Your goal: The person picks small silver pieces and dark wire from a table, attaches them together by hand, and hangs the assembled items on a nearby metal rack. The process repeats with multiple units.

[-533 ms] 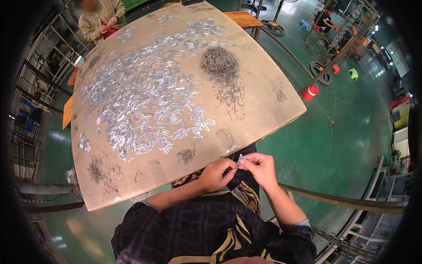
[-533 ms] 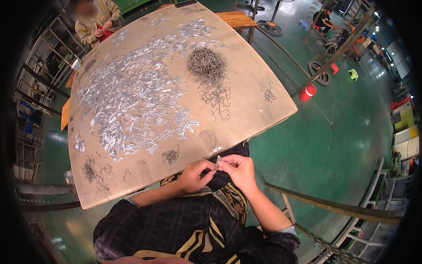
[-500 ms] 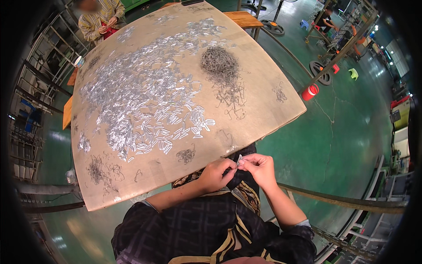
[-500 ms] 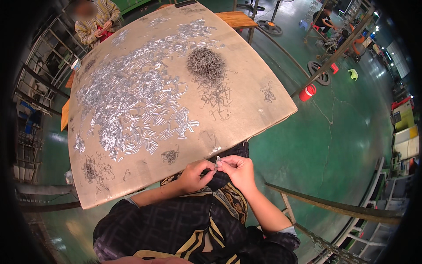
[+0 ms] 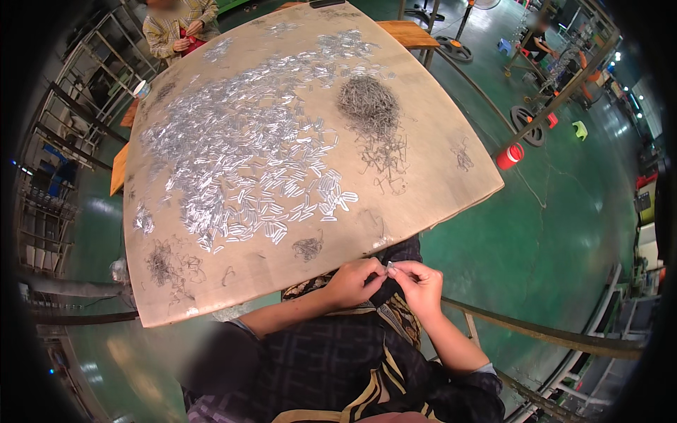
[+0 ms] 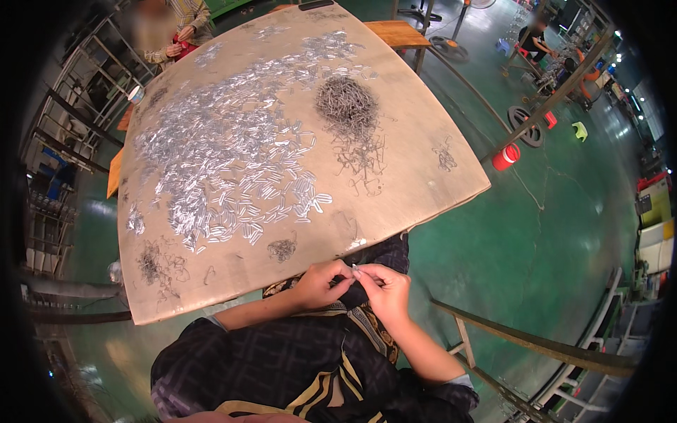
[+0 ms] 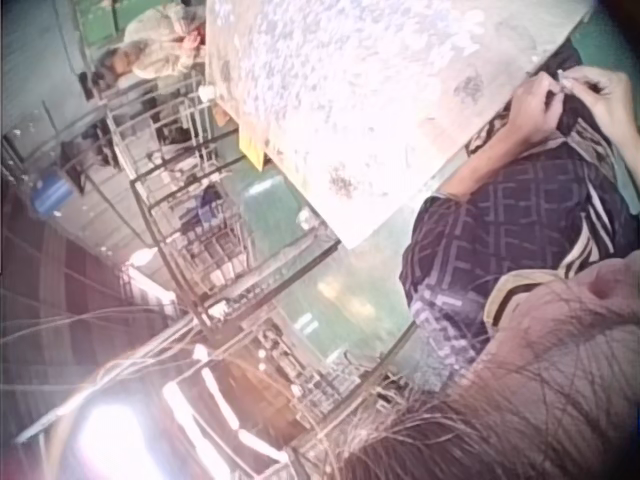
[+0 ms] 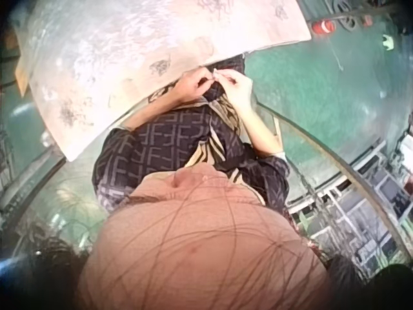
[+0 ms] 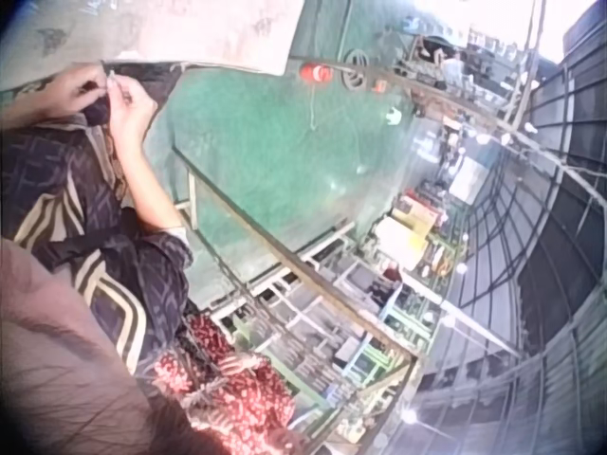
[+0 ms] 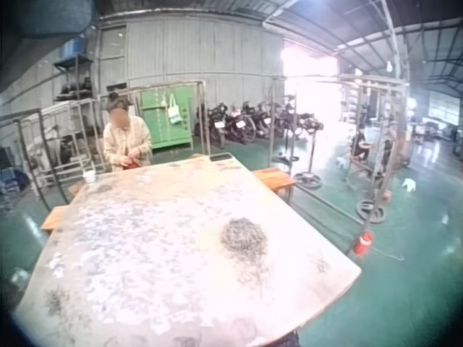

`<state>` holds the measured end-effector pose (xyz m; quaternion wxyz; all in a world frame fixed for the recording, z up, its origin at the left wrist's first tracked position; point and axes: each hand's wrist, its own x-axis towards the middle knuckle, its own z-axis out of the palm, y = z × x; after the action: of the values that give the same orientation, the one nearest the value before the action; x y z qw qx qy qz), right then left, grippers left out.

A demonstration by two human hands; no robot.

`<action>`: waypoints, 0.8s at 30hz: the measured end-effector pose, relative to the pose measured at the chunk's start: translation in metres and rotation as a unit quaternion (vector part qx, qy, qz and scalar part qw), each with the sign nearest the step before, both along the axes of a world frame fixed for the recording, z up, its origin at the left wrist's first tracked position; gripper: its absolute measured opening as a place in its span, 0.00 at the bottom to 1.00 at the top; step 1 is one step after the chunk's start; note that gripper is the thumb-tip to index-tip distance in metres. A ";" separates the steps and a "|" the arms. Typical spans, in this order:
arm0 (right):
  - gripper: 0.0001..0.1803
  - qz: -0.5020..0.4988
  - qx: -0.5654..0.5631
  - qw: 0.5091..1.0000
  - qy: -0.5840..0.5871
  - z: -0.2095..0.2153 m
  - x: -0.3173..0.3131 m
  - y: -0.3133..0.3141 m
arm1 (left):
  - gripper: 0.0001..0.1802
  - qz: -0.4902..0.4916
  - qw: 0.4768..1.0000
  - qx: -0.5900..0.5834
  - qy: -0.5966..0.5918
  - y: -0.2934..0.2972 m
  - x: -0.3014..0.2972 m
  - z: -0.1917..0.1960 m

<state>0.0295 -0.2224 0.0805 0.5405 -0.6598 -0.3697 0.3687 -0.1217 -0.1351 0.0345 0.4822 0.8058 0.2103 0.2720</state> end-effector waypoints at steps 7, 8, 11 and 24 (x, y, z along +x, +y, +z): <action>0.04 0.020 0.036 0.995 -0.092 -0.003 0.006 -0.007 | 0.18 -0.039 0.998 -0.002 0.043 0.022 -0.008 0.007; 0.04 0.023 0.045 0.994 -0.099 -0.004 0.007 -0.008 | 0.21 0.024 0.995 0.045 0.080 0.031 -0.011 0.004; 0.04 0.034 0.060 0.991 -0.115 -0.009 0.009 -0.009 | 0.29 0.161 0.954 0.156 0.200 0.059 -0.011 -0.011; 0.04 0.062 0.077 0.986 -0.132 -0.015 0.008 -0.012 | 0.35 0.177 0.886 0.252 0.346 0.122 0.017 -0.027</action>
<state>0.0379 -0.2339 0.0651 0.5122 -0.6350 -0.5050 0.2819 -0.1042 -0.0132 0.0078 0.1037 0.8924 0.4275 0.1005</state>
